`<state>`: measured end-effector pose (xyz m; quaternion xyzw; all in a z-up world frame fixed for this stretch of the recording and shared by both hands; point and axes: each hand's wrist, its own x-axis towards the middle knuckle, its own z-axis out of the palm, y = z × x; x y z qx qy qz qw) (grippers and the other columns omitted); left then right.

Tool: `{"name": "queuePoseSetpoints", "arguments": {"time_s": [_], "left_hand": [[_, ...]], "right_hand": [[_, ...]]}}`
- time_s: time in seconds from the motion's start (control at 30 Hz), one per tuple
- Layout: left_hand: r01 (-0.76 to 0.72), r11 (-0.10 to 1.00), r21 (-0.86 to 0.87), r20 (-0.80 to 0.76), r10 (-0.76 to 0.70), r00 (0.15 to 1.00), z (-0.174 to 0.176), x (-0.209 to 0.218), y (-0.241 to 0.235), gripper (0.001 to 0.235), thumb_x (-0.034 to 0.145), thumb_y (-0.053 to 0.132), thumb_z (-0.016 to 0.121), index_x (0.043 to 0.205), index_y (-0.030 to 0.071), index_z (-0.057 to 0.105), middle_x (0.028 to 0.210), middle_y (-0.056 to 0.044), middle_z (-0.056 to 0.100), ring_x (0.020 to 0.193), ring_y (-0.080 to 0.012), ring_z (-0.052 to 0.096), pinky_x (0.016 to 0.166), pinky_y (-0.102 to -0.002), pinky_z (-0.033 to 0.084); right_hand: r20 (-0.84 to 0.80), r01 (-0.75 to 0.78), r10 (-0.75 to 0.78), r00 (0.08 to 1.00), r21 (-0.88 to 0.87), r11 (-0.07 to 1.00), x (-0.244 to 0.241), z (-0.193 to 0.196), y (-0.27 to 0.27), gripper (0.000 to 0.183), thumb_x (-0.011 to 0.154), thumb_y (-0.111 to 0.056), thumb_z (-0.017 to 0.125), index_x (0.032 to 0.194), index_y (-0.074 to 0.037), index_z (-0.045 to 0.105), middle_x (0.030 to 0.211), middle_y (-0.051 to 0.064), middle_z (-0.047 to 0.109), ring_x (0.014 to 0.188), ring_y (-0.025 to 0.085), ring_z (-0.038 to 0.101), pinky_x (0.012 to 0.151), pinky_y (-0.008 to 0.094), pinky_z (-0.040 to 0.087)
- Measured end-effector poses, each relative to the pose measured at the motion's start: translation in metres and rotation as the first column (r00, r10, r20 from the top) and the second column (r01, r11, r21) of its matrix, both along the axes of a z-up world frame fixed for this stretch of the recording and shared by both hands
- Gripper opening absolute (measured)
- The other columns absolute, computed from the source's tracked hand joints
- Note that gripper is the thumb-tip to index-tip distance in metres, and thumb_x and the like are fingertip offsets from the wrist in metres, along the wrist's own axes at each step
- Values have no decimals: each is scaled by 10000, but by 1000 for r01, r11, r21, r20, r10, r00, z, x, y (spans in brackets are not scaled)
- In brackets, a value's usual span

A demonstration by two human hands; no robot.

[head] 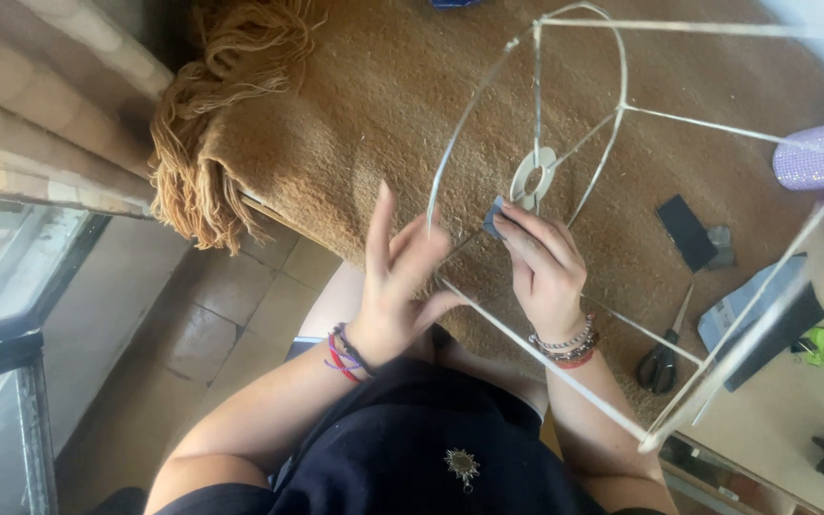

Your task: Sanding a metal wire lampshade frame using a small piece of sandpaper

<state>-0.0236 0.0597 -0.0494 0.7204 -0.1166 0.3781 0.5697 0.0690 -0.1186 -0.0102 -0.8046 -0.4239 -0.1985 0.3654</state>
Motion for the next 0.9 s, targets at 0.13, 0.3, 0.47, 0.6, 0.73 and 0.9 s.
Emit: {"name": "queuePoseSetpoints", "arguments": {"time_s": [0.13,0.3,0.47,0.6,0.73,0.9], "left_hand": [[136,902,-410,-271,-263,926,13,2,-13,1167,842,239,854,1619,-8,18,1402,-394,463,797,-338,721,667,-428,628],[16,953,-301,-327,-119,938,28,10,-10,617,939,128,742,1441,-33,420,1019,-142,582,641,-192,627,533,-274,536],[292,862,-415,-124,-371,920,35,8,-23,384,856,53,704,1214,-32,593,1062,-121,537,664,-180,582,511,-274,492],[578,593,-560,101,-644,759,36,4,-33,203,875,107,509,1010,-8,608,928,-67,450,752,-119,453,649,-259,392],[487,597,-638,60,-592,804,22,-3,-61,475,1078,208,397,633,94,516,569,-9,479,538,-142,495,517,-223,372],[388,657,-647,7,-504,864,35,-16,-74,490,1087,187,395,610,109,472,500,13,409,415,-104,352,427,-215,316]], "right_hand": [[-100,50,-49,994,11,999,-8,-21,-6,225,980,38,643,1165,-7,763,1243,171,716,1114,348,685,956,468,556],[-173,155,-122,977,187,970,-10,-26,-17,201,1034,49,560,1164,41,713,1191,228,705,1097,345,684,952,468,560],[-96,231,-213,972,259,938,-14,-24,-35,164,1038,19,592,1110,68,731,1147,226,721,1079,363,715,906,432,589],[-57,216,-209,976,336,917,-17,-28,-46,179,1054,1,574,1073,113,713,1093,267,723,1053,399,724,856,452,606],[9,232,-255,967,388,892,-24,-31,-52,173,1039,16,580,1049,130,710,1061,282,717,1011,405,728,842,464,610],[87,116,-161,983,383,916,-47,-31,-26,118,927,53,684,932,45,801,1050,236,767,973,348,749,838,414,615]]}}
